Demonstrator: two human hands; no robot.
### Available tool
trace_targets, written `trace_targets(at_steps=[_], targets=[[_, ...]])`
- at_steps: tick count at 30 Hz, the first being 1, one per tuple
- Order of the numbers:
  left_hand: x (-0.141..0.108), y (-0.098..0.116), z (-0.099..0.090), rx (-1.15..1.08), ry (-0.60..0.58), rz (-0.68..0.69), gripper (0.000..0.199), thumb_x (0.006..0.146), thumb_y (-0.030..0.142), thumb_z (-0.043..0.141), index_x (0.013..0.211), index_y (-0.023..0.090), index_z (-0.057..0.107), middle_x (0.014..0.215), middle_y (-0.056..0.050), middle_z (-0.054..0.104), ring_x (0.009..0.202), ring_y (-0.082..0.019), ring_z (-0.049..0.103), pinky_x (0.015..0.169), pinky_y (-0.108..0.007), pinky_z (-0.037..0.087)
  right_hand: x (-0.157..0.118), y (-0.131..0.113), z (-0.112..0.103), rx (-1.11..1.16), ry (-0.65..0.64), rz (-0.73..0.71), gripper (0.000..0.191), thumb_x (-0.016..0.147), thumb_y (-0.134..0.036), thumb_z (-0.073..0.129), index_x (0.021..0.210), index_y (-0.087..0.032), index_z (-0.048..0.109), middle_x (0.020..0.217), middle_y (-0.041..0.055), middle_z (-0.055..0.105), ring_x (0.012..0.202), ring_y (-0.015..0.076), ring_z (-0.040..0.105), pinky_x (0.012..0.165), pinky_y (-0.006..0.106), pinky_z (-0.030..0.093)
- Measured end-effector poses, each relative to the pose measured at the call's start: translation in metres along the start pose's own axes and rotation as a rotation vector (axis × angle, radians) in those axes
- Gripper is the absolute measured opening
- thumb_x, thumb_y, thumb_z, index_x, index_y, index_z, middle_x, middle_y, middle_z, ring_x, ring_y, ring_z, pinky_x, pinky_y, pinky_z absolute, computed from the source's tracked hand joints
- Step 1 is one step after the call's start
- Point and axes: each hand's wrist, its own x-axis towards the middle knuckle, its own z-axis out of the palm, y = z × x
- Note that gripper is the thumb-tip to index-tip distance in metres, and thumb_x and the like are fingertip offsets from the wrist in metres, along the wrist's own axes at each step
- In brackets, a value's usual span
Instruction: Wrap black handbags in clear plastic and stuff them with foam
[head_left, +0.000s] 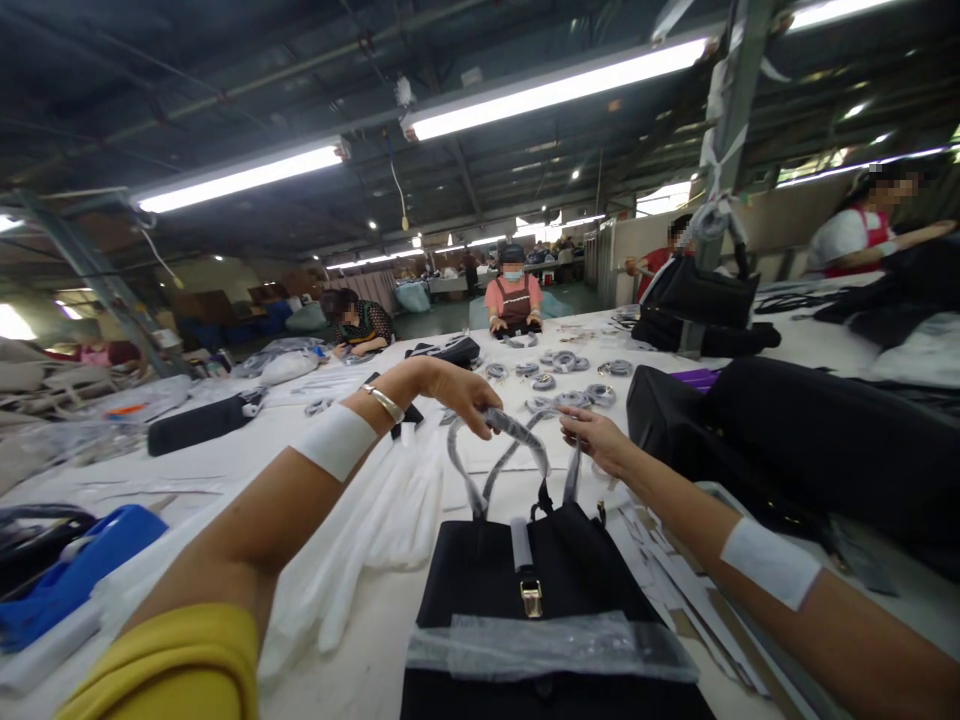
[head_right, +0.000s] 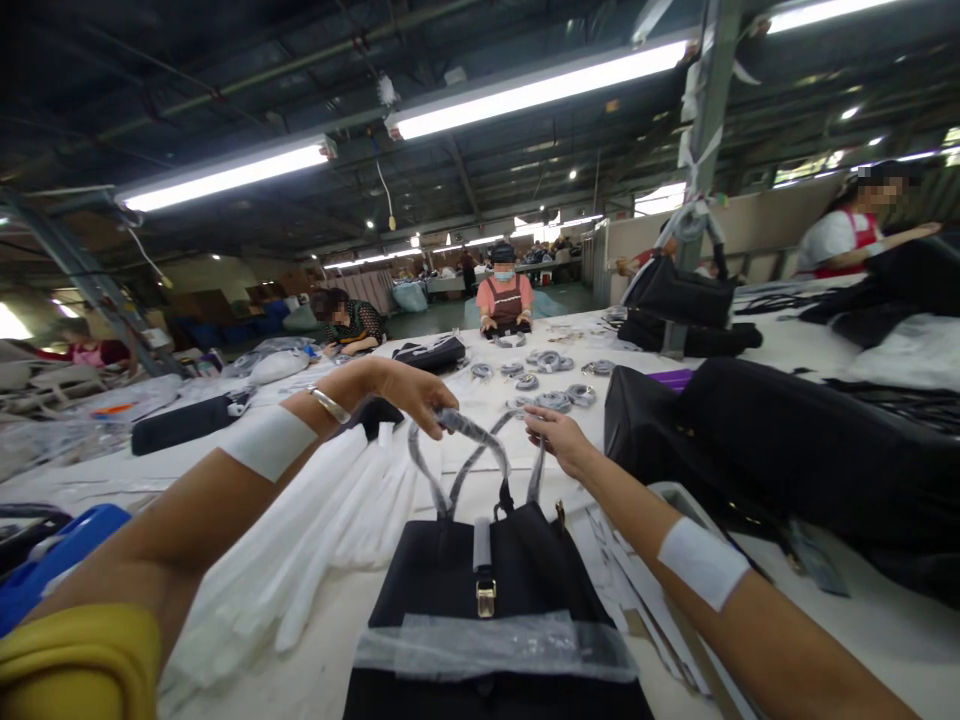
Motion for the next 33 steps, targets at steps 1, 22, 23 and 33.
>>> trace_targets(at_steps=[1,22,23,33], targets=[[-0.008,0.001,0.003,-0.098,-0.036,0.020,0.029,0.063,0.034,0.081,0.088,0.020,0.074,0.083,0.001,0.073,0.078,-0.017,0.064,0.071,-0.022,0.049,0.000,0.001,-0.002,0.003,0.001,0.001,0.023,0.074,-0.011,0.074,0.096,-0.019,0.072,0.069,-0.0006,0.066,0.062,0.0088,0.061,0.060,0.018,0.054],[0.086,-0.048,0.055,-0.110,0.896,-0.064,0.034,0.089,0.007,0.034,0.109,0.012,0.061,0.086,-0.007,0.072,0.060,-0.012,0.067,0.061,-0.022,0.054,0.007,0.003,0.021,0.019,-0.105,-0.098,0.038,0.071,-0.027,0.078,0.108,-0.026,0.071,0.090,-0.0014,0.071,0.079,0.0105,0.063,0.069,0.020,0.050],[0.091,-0.051,0.057,-0.079,0.894,-0.065,0.029,0.089,0.009,0.038,0.104,0.013,0.063,0.086,-0.007,0.072,0.062,-0.013,0.067,0.063,-0.024,0.054,0.008,0.003,0.023,0.021,-0.112,-0.096,0.038,0.071,-0.026,0.077,0.108,-0.026,0.071,0.090,-0.0011,0.072,0.080,0.0112,0.064,0.068,0.020,0.050],[0.119,-0.063,0.079,0.096,0.812,-0.088,0.040,0.094,0.034,0.049,0.132,0.020,0.050,0.122,-0.009,0.065,0.110,-0.023,0.063,0.093,-0.031,0.048,0.008,0.004,0.029,0.082,-0.160,-0.085,0.032,0.085,-0.048,0.062,0.108,-0.027,0.069,0.111,0.0034,0.071,0.098,0.0166,0.067,0.085,0.027,0.053]])
